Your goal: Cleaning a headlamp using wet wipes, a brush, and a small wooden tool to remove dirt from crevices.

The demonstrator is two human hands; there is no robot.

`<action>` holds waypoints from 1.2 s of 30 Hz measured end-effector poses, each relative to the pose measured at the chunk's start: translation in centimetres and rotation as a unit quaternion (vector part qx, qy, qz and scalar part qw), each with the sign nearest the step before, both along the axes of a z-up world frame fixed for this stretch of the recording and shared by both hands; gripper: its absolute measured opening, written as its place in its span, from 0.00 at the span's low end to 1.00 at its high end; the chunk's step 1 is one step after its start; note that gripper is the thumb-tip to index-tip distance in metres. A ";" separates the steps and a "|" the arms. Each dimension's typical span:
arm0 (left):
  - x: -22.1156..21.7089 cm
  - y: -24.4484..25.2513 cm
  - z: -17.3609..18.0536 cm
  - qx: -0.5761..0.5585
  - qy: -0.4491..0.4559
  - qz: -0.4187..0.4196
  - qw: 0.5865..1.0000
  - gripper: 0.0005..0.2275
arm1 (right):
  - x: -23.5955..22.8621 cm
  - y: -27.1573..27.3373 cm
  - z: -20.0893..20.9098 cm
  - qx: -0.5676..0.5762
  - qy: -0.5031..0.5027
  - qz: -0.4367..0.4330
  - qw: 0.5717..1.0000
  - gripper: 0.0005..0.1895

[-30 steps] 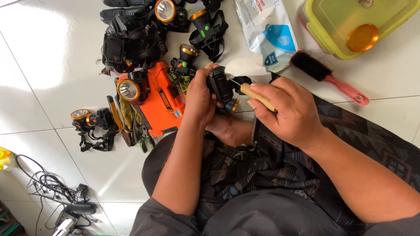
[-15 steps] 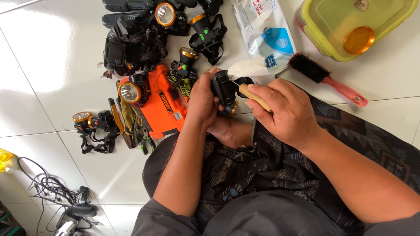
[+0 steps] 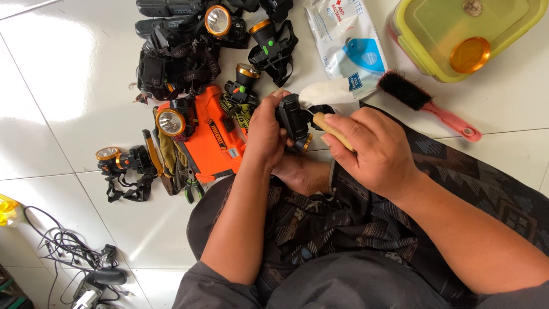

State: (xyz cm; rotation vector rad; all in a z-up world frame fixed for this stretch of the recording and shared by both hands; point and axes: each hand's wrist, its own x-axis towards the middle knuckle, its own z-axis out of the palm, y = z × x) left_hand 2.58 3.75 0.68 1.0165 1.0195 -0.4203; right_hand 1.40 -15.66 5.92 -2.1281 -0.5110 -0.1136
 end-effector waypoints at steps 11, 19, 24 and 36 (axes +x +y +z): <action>-0.1 0.1 -0.7 -0.009 -0.003 -0.005 1.000 0.13 | 0.2 -0.1 -0.1 0.003 -0.002 0.005 1.000 0.11; 0.0 0.4 -0.9 -0.004 0.002 0.002 1.000 0.12 | 0.2 0.1 0.2 0.021 0.006 0.001 1.000 0.11; 0.4 0.2 0.0 0.024 -0.012 -0.007 1.000 0.10 | 0.4 0.2 0.5 0.015 -0.004 0.012 1.000 0.10; -0.3 -0.1 -0.9 0.108 -0.108 -0.061 0.986 0.10 | 0.6 -0.4 0.2 -0.046 -0.002 0.009 0.999 0.10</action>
